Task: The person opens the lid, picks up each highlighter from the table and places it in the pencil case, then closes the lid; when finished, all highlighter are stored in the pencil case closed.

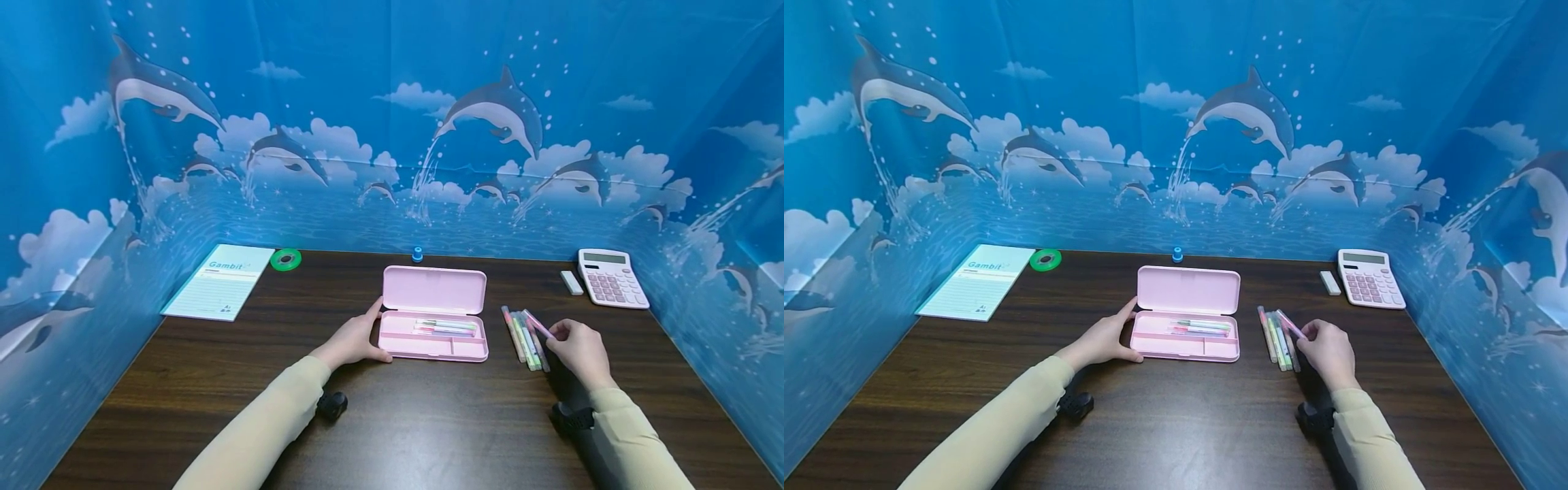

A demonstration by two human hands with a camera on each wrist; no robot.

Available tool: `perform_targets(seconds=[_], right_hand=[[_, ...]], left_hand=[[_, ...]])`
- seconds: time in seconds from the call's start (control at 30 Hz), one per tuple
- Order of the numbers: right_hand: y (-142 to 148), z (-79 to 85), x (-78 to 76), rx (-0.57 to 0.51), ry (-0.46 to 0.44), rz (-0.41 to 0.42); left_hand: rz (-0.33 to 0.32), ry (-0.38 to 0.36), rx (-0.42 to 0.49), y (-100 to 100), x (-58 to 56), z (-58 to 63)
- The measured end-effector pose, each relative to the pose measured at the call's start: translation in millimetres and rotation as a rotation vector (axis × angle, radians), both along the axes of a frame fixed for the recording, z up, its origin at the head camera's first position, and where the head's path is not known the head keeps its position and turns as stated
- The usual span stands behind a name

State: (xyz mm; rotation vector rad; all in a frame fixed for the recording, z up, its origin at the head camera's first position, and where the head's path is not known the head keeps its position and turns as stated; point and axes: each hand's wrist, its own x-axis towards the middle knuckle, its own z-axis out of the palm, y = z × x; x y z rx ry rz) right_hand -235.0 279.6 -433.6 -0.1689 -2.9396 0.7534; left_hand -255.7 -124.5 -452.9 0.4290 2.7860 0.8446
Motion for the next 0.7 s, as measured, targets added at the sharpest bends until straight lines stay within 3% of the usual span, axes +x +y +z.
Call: perform_targets(seconds=[0.13,0.4,0.7], right_hand=[[-8.8,1.1,-2.8,-0.003,0.055,0.065],[-33.8,8.1,-8.6,0.006,0.046,0.161],[-67.3,9.1,-15.3,0.022,0.104,0.263]], left_hand=[[0.002,0.001,-0.002,-0.2,0.1,-0.6],[0.008,-0.005,0.003,0.6,1.0,0.1],[0.004,-0.003,0.003,1.0,0.2,-0.1]])
